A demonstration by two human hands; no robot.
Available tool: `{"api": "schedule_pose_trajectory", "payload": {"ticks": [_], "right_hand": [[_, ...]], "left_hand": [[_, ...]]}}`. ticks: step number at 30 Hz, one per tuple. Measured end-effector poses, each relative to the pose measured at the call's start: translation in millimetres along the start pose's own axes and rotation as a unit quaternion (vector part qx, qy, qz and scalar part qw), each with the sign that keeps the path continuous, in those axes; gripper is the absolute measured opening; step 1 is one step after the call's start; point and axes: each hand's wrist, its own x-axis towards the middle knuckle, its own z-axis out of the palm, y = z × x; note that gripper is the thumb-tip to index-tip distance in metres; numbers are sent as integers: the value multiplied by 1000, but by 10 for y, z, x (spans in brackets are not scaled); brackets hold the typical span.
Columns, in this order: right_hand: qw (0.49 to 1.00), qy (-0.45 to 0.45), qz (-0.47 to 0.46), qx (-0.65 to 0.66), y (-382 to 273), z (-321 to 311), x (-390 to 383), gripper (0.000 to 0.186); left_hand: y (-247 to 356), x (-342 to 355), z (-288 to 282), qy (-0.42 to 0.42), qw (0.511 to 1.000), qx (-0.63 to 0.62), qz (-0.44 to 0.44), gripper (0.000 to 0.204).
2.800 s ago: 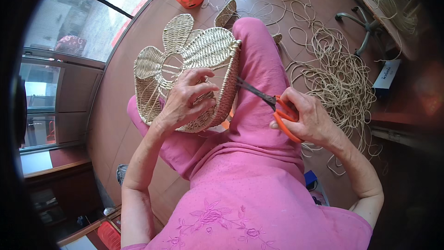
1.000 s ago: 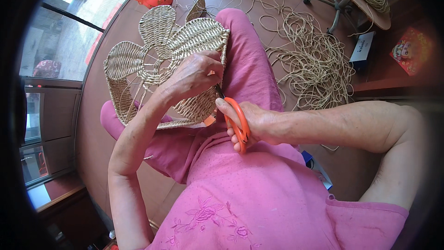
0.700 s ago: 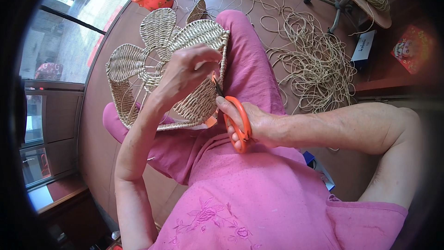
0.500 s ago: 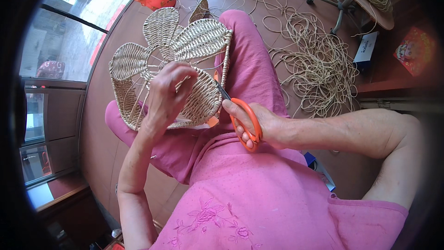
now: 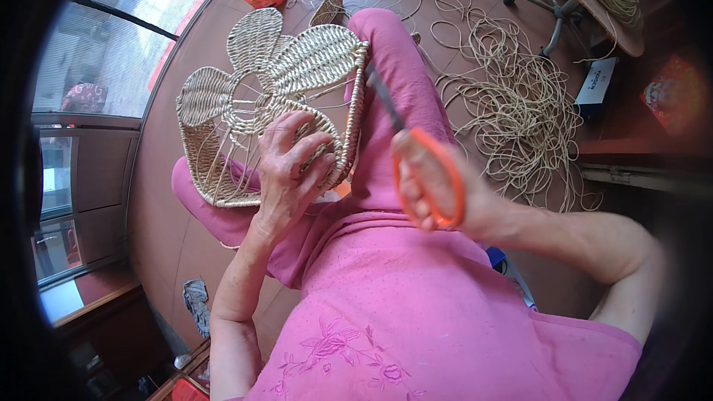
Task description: The person is weaving and trimming a flower-shaped ornament using straw materials.
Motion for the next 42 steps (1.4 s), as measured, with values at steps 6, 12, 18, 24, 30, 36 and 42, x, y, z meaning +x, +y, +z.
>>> {"api": "schedule_pose_trajectory", "payload": {"ticks": [6, 12, 18, 24, 30, 36, 42], "right_hand": [[981, 127, -131, -58, -30, -802, 259, 64], [973, 195, -125, 3, 358, -1543, 690, 56], [967, 228, -84, 73, 909, -1953, 987, 50], [953, 289, 50, 76, 1690, -2421, 1359, 53], [954, 256, 139, -74, 2914, -3113, 1610, 51], [932, 263, 47, -244, 3510, -3373, 1553, 49], [871, 202, 65, -442, 2963, -2977, 1543, 48]], "left_hand": [[39, 66, 110, 20, 999, 34, -37, 23], [109, 82, 229, 38, 996, 66, -37, 18], [71, 67, 196, 15, 993, 80, -83, 21], [182, 215, 212, 0, 987, 129, -91, 16], [272, 108, -66, 100, 991, 63, -56, 14], [376, 85, 86, -144, 977, 157, -30, 43], [381, -288, -40, -174, 970, 149, -81, 63]]}}
